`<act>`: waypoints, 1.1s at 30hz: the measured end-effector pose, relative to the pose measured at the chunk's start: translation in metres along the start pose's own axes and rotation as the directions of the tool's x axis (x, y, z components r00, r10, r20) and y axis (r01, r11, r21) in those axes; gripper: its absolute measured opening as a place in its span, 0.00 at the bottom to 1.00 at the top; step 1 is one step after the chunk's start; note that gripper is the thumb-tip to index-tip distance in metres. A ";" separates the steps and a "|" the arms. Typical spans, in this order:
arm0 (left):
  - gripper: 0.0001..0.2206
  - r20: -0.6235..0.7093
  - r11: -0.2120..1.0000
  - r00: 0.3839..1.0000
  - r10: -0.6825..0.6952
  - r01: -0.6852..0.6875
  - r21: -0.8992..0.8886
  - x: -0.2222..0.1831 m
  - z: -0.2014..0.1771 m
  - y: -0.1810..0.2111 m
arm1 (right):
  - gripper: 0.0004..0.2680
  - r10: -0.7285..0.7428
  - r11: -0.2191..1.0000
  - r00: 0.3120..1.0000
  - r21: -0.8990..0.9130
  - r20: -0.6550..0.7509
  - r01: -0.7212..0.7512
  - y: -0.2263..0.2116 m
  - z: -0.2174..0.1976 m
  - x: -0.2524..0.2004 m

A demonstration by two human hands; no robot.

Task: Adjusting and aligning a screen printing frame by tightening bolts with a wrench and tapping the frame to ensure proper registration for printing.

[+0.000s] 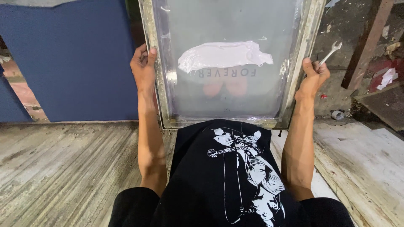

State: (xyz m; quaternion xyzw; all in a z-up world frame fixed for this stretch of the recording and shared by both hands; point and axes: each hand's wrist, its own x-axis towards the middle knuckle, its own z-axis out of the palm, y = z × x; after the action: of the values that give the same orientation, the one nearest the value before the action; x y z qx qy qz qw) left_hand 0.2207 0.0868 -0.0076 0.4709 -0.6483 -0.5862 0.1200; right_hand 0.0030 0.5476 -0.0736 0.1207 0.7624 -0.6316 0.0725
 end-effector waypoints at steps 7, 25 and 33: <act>0.21 -0.015 0.994 0.995 0.103 -0.103 -0.033 -0.003 0.001 -0.014 | 0.23 -0.017 1.000 0.999 -0.003 -0.034 0.017 0.010 -0.005 0.008; 0.21 0.036 0.982 0.981 0.190 -0.189 -0.019 0.001 0.000 -0.015 | 0.23 -0.009 1.000 1.000 0.007 -0.009 0.009 0.018 -0.011 0.009; 0.22 -0.001 0.923 0.941 0.339 -0.332 0.195 -0.028 0.011 0.001 | 0.21 -0.051 0.998 0.998 -0.047 -0.029 0.049 0.003 -0.006 -0.005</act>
State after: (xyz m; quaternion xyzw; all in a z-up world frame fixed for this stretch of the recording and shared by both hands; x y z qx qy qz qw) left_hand 0.2275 0.1145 0.0013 0.3724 -0.7706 -0.4835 0.1838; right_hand 0.0086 0.5533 -0.0745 0.1096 0.7805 -0.6136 0.0478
